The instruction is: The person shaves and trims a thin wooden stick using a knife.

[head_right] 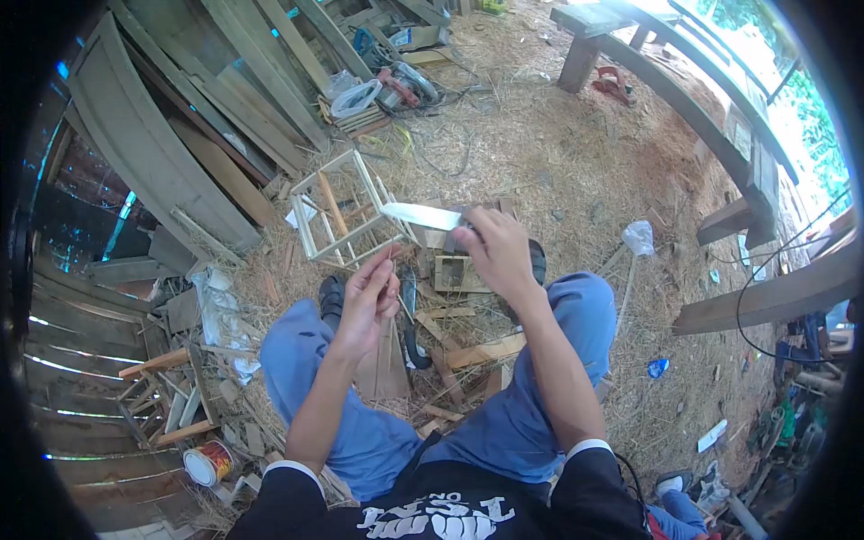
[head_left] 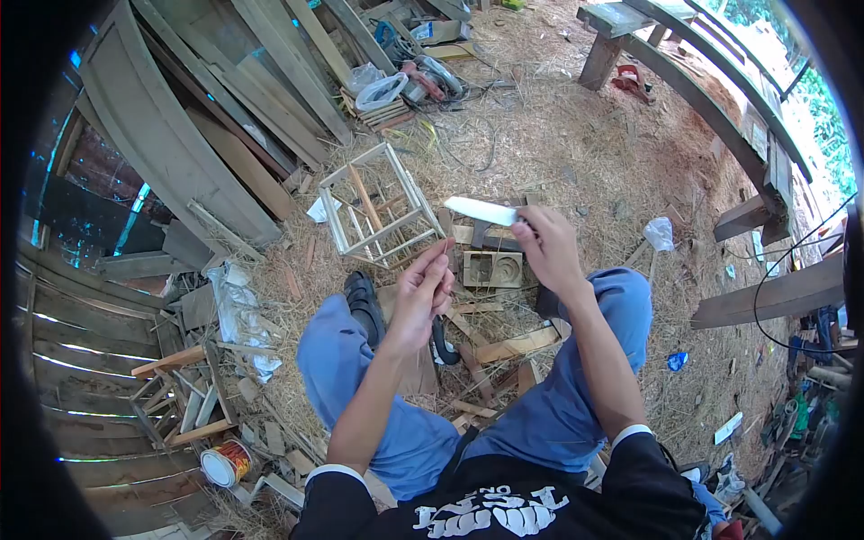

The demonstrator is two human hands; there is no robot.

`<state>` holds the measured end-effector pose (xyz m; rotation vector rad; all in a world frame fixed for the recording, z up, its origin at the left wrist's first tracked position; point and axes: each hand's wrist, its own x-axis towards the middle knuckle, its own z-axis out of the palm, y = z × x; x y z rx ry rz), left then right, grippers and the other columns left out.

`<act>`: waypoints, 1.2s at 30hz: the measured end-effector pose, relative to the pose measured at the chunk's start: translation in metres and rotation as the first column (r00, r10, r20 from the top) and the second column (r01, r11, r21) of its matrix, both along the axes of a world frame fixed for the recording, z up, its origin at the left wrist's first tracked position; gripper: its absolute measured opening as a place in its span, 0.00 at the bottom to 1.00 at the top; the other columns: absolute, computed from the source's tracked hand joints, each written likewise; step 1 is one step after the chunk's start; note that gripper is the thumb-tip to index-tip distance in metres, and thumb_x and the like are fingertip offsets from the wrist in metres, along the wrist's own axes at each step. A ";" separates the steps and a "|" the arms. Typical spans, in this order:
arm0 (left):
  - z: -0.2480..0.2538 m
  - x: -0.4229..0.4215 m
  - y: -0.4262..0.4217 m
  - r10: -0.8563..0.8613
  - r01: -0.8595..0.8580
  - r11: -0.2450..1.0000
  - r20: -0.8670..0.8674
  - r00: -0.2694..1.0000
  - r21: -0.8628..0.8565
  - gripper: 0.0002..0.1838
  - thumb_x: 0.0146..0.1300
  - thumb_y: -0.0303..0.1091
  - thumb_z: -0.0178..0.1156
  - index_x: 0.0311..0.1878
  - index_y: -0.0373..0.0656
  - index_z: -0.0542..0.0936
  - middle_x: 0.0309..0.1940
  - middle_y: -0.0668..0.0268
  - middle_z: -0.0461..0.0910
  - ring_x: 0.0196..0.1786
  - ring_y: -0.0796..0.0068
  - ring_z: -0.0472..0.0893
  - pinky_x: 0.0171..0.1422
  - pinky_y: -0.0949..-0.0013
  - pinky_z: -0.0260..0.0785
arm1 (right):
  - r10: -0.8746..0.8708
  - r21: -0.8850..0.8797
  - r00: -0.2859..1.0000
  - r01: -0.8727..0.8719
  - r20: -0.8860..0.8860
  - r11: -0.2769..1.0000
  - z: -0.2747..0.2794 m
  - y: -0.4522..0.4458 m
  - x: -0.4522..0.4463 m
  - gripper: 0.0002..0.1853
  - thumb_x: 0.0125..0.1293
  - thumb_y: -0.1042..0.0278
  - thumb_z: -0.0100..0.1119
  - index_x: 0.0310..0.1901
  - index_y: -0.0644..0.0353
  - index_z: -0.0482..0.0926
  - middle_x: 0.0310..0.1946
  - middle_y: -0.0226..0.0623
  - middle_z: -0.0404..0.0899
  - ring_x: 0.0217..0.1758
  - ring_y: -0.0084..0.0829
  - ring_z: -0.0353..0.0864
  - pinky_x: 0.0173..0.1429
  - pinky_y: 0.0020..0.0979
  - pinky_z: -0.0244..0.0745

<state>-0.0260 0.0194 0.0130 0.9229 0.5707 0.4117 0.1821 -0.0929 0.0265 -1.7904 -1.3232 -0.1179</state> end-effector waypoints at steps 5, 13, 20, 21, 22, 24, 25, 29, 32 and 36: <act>-0.007 0.008 -0.005 0.019 -0.015 0.996 0.050 0.999 -0.085 0.17 0.76 0.36 0.56 0.65 0.46 0.77 0.26 0.75 0.69 0.21 0.91 0.57 0.22 0.82 0.49 | 0.160 -0.038 0.986 -0.158 0.045 0.987 -0.006 0.011 -0.012 0.12 0.67 0.59 0.62 0.39 0.61 0.78 0.32 0.42 0.79 0.38 0.46 0.78 0.45 0.43 0.71; -0.020 0.012 -0.006 0.067 -0.063 0.993 0.030 0.997 -0.099 0.07 0.73 0.34 0.61 0.49 0.44 0.82 0.26 0.76 0.73 0.20 0.92 0.59 0.22 0.81 0.49 | 0.289 -0.126 0.957 -0.284 0.025 0.951 -0.003 0.015 -0.026 0.15 0.68 0.55 0.61 0.38 0.61 0.75 0.33 0.42 0.80 0.41 0.46 0.80 0.46 0.43 0.71; -0.028 0.008 -0.009 0.117 -0.110 0.971 -0.019 0.993 0.213 0.08 0.73 0.29 0.57 0.50 0.41 0.83 0.27 0.74 0.76 0.22 0.90 0.65 0.24 0.80 0.54 | 0.326 -0.100 0.943 -0.319 0.062 0.942 -0.006 0.015 -0.024 0.17 0.69 0.53 0.60 0.39 0.60 0.74 0.33 0.41 0.79 0.39 0.46 0.79 0.45 0.43 0.71; -0.032 0.008 -0.008 0.137 -0.127 0.949 -0.015 0.990 0.290 0.07 0.73 0.30 0.58 0.47 0.41 0.84 0.26 0.74 0.76 0.22 0.91 0.65 0.24 0.80 0.53 | 0.326 -0.098 0.943 -0.319 0.072 0.943 -0.005 0.014 -0.024 0.17 0.69 0.52 0.60 0.39 0.60 0.73 0.33 0.41 0.79 0.39 0.46 0.79 0.45 0.42 0.70; -0.034 0.007 -0.007 0.159 -0.144 0.920 -0.010 0.987 0.364 0.07 0.73 0.31 0.60 0.45 0.41 0.85 0.25 0.75 0.77 0.22 0.92 0.66 0.24 0.80 0.53 | 0.327 -0.097 0.941 -0.319 0.082 0.943 -0.005 0.014 -0.024 0.17 0.69 0.52 0.59 0.39 0.60 0.73 0.33 0.41 0.79 0.38 0.46 0.79 0.45 0.42 0.70; -0.032 0.005 -0.007 0.159 -0.145 0.922 -0.009 0.987 0.358 0.07 0.73 0.31 0.60 0.44 0.40 0.85 0.26 0.74 0.79 0.23 0.92 0.68 0.26 0.80 0.55 | 0.328 -0.083 0.941 -0.321 0.083 0.943 -0.007 0.015 -0.025 0.17 0.69 0.51 0.59 0.39 0.60 0.73 0.32 0.41 0.79 0.38 0.45 0.79 0.45 0.42 0.70; -0.030 0.005 -0.008 0.158 -0.145 0.924 -0.008 0.987 0.355 0.07 0.73 0.31 0.60 0.43 0.39 0.85 0.26 0.74 0.79 0.24 0.92 0.69 0.26 0.80 0.56 | 0.327 -0.078 0.941 -0.321 0.084 0.944 -0.008 0.015 -0.025 0.18 0.69 0.51 0.59 0.39 0.59 0.73 0.32 0.40 0.78 0.38 0.45 0.78 0.44 0.41 0.70; -0.035 0.006 -0.008 0.221 -0.189 0.841 -0.002 0.975 0.507 0.07 0.72 0.29 0.60 0.45 0.37 0.85 0.29 0.72 0.82 0.27 0.89 0.73 0.30 0.79 0.62 | 0.341 -0.086 0.936 -0.334 0.087 0.939 -0.007 0.015 -0.025 0.17 0.68 0.51 0.59 0.39 0.59 0.74 0.31 0.40 0.78 0.37 0.44 0.78 0.44 0.41 0.69; -0.039 0.008 -0.009 0.236 -0.209 0.812 0.021 0.972 0.545 0.08 0.72 0.26 0.59 0.49 0.36 0.85 0.30 0.71 0.83 0.30 0.87 0.76 0.34 0.79 0.65 | 0.355 -0.103 0.931 -0.347 0.084 0.932 -0.009 0.014 -0.025 0.18 0.67 0.51 0.60 0.40 0.60 0.76 0.31 0.40 0.77 0.37 0.44 0.77 0.44 0.41 0.69; -0.029 0.005 -0.011 0.143 -0.145 0.884 0.038 0.989 0.444 0.16 0.72 0.24 0.57 0.61 0.39 0.81 0.32 0.73 0.80 0.31 0.89 0.72 0.32 0.80 0.61 | 0.377 -0.112 0.924 -0.369 0.063 0.923 -0.007 0.012 -0.023 0.20 0.65 0.50 0.62 0.41 0.63 0.76 0.32 0.41 0.76 0.37 0.44 0.76 0.44 0.41 0.68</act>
